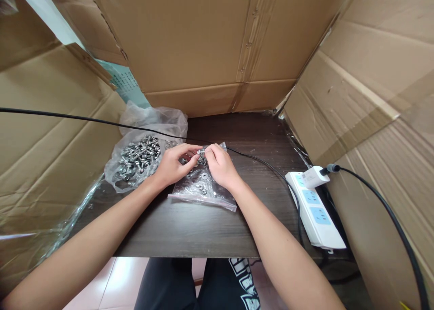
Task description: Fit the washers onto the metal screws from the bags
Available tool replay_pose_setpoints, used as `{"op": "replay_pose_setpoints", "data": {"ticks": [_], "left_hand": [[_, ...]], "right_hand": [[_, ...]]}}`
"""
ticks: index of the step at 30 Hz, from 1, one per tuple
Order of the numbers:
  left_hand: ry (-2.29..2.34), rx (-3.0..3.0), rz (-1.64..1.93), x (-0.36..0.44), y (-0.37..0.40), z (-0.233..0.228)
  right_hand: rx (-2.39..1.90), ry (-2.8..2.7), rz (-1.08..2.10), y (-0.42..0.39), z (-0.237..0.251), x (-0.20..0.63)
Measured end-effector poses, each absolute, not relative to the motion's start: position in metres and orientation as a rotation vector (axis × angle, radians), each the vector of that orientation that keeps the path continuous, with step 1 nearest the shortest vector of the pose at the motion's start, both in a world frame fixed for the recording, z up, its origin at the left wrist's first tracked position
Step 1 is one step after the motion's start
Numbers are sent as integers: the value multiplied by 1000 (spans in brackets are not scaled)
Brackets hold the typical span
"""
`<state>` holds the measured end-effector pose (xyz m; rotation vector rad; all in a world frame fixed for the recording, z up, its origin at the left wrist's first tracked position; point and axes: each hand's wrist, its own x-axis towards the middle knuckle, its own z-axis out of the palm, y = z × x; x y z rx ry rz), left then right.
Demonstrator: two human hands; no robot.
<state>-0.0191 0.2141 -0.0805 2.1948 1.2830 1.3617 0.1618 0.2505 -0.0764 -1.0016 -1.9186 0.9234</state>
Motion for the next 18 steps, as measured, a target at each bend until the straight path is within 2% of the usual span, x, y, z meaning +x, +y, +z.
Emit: {"op": "replay_pose_setpoints", "data": {"ticks": [18], "left_hand": [[1320, 2072, 1398, -17, 215, -83]], "right_hand": [[-996, -1906, 924, 249, -76, 161]]}}
